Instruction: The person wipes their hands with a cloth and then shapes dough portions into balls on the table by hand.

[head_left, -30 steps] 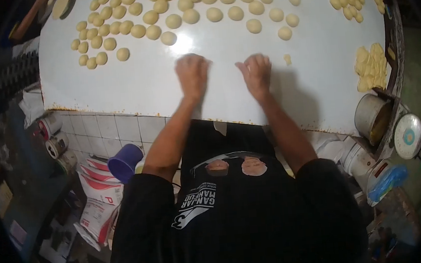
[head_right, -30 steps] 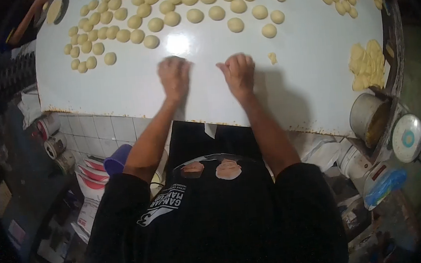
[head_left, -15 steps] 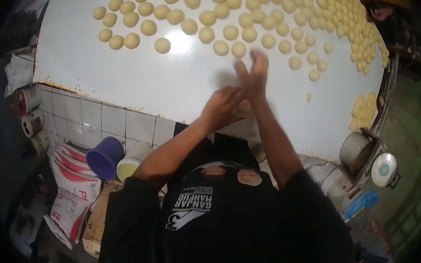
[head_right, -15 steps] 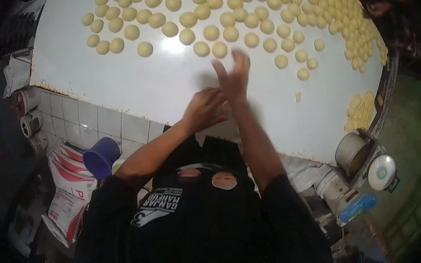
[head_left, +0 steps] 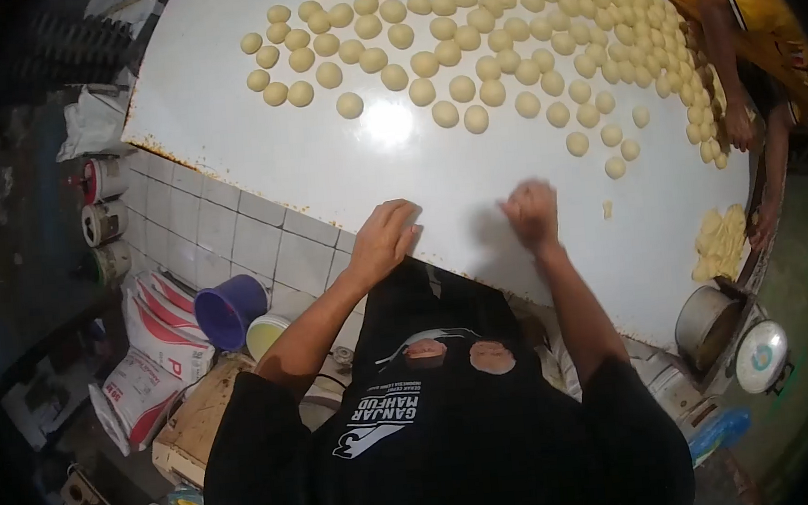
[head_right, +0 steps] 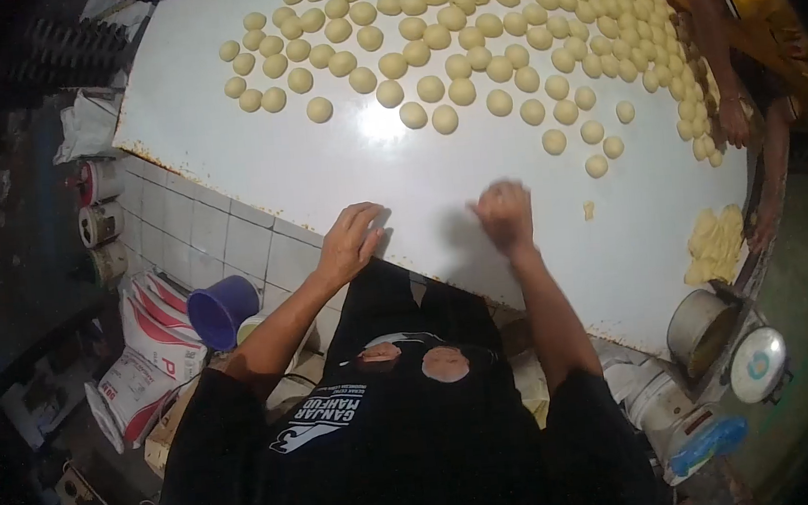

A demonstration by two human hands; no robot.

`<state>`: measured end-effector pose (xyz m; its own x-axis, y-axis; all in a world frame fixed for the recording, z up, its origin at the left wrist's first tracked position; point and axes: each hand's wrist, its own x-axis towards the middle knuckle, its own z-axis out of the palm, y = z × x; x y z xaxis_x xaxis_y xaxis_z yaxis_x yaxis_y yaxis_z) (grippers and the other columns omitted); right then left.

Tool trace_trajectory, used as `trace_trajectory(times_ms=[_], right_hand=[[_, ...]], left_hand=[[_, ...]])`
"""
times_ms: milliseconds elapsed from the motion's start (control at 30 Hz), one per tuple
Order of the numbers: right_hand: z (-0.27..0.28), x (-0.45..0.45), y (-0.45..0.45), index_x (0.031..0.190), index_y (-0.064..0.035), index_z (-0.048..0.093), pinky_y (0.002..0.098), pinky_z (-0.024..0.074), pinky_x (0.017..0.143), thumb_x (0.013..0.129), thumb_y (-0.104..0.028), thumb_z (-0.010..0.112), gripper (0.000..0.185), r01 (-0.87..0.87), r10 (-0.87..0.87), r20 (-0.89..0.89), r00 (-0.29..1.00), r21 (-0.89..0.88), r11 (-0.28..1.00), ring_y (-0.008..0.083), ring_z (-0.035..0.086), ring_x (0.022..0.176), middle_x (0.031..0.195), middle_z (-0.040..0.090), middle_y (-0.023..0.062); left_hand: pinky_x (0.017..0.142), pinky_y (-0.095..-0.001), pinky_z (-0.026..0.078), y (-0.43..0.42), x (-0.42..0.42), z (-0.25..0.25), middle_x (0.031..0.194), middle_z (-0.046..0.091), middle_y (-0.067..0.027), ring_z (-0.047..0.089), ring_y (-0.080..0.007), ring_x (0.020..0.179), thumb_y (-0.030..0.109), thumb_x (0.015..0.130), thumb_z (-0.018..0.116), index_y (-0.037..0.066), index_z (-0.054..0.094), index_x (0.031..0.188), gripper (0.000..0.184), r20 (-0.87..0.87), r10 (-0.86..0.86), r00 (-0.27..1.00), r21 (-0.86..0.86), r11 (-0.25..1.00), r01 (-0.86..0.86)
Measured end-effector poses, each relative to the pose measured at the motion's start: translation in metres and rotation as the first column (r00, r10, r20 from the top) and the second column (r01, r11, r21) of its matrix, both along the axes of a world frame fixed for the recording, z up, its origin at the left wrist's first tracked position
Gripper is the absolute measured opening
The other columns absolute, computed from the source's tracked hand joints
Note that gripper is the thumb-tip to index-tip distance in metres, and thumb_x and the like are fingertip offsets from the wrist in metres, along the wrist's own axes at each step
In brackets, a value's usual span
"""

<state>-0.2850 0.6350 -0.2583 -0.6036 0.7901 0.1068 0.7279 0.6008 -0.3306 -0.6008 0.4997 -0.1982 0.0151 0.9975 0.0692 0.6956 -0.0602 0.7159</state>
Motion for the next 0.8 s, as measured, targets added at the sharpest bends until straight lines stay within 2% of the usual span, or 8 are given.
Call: trace_trajectory(times_ms=[67,133,267,333,400,533,667,800], right_hand=[[-0.001,-0.022,0.012,0.095,-0.0084,0.068,0.0490,0.0454,0.083,0.083,-0.029,0.089,0.031,0.016,0.017,-0.197,0.980,0.168,0.986,0.0349,0.058,0.094,0.098,0.061,0.0121],[-0.004,-0.045,0.003,0.100,-0.0089,0.068,0.0494,0.0453,0.086,0.082,-0.027,0.089,0.033,0.213,-0.215,-0.264,0.940,-0.039,0.976,0.0340,0.059,0.098,0.100,0.062,0.0115],[-0.005,0.033,0.000,0.098,-0.0097,0.068,0.0488,0.0453,0.090,0.084,-0.027,0.088,0.030,-0.073,0.078,-0.207,0.975,0.033,0.997,0.0349,0.059,0.102,0.102,0.064,0.0114],[-0.008,0.014,0.011,0.098,-0.0103,0.069,0.0487,0.0455,0.089,0.085,-0.028,0.088,0.029,0.010,-0.006,-0.035,0.999,0.120,0.993,0.0348,0.059,0.102,0.101,0.064,0.0096],[0.001,-0.018,0.014,0.099,-0.0095,0.070,0.0486,0.0464,0.087,0.085,-0.027,0.087,0.028,0.303,-0.276,-0.328,0.903,0.033,0.952,0.0344,0.060,0.102,0.101,0.064,0.0093],[-0.008,0.039,0.002,0.094,-0.0092,0.066,0.0502,0.0445,0.088,0.087,-0.028,0.086,0.029,-0.081,0.103,-0.310,0.945,0.084,0.993,0.0346,0.059,0.100,0.101,0.064,0.0097],[0.002,-0.007,0.033,0.096,-0.0102,0.069,0.0504,0.0464,0.086,0.088,-0.026,0.086,0.025,0.265,-0.237,-0.284,0.929,0.061,0.962,0.0344,0.059,0.096,0.103,0.064,0.0111],[-0.002,0.033,-0.012,0.105,-0.0097,0.075,0.0514,0.0502,0.095,0.090,-0.020,0.083,0.020,-0.007,0.044,-0.342,0.939,0.109,0.994,0.0360,0.063,0.114,0.115,0.069,0.0128]], left_hand=[[0.101,-0.0462,0.058,-0.011,0.015,-0.005,0.136,0.066,-0.0187,0.067,-0.0385,0.122,0.012,0.099,0.074,0.004,0.066,0.136,0.039,-0.028,-0.012,1.000,-0.032,0.999,0.011],[0.099,-0.0467,0.059,-0.009,0.029,0.000,0.136,0.066,-0.0184,0.068,-0.0380,0.122,0.010,0.099,0.073,0.005,0.067,0.136,0.038,0.012,-0.088,0.996,-0.021,0.996,0.088],[0.099,-0.0467,0.058,-0.026,0.040,0.021,0.133,0.066,-0.0181,0.067,-0.0395,0.120,0.009,0.098,0.073,0.003,0.067,0.133,0.037,-0.050,0.024,0.998,0.052,0.998,-0.021],[0.098,-0.0464,0.058,-0.029,0.053,0.017,0.132,0.067,-0.0179,0.067,-0.0393,0.120,0.008,0.097,0.073,0.003,0.067,0.133,0.036,-0.032,0.052,0.998,0.012,0.999,-0.051],[0.097,-0.0468,0.060,-0.016,0.063,0.021,0.131,0.068,-0.0189,0.069,-0.0393,0.119,0.008,0.098,0.073,0.005,0.067,0.136,0.038,-0.017,-0.058,0.998,0.063,0.996,0.058],[0.095,-0.0455,0.060,-0.020,0.058,0.036,0.133,0.067,-0.0194,0.069,-0.0397,0.118,0.009,0.100,0.073,0.004,0.067,0.133,0.034,-0.017,0.000,1.000,0.086,0.996,0.002],[0.096,-0.0455,0.061,-0.011,0.060,0.040,0.131,0.068,-0.0188,0.070,-0.0389,0.117,0.008,0.100,0.073,0.004,0.068,0.132,0.033,-0.007,0.000,1.000,0.038,0.999,0.000],[0.096,-0.0451,0.060,-0.007,0.042,0.028,0.132,0.068,-0.0179,0.070,-0.0379,0.118,0.008,0.099,0.073,0.004,0.068,0.134,0.035,0.014,-0.006,1.000,0.050,0.999,0.005]])
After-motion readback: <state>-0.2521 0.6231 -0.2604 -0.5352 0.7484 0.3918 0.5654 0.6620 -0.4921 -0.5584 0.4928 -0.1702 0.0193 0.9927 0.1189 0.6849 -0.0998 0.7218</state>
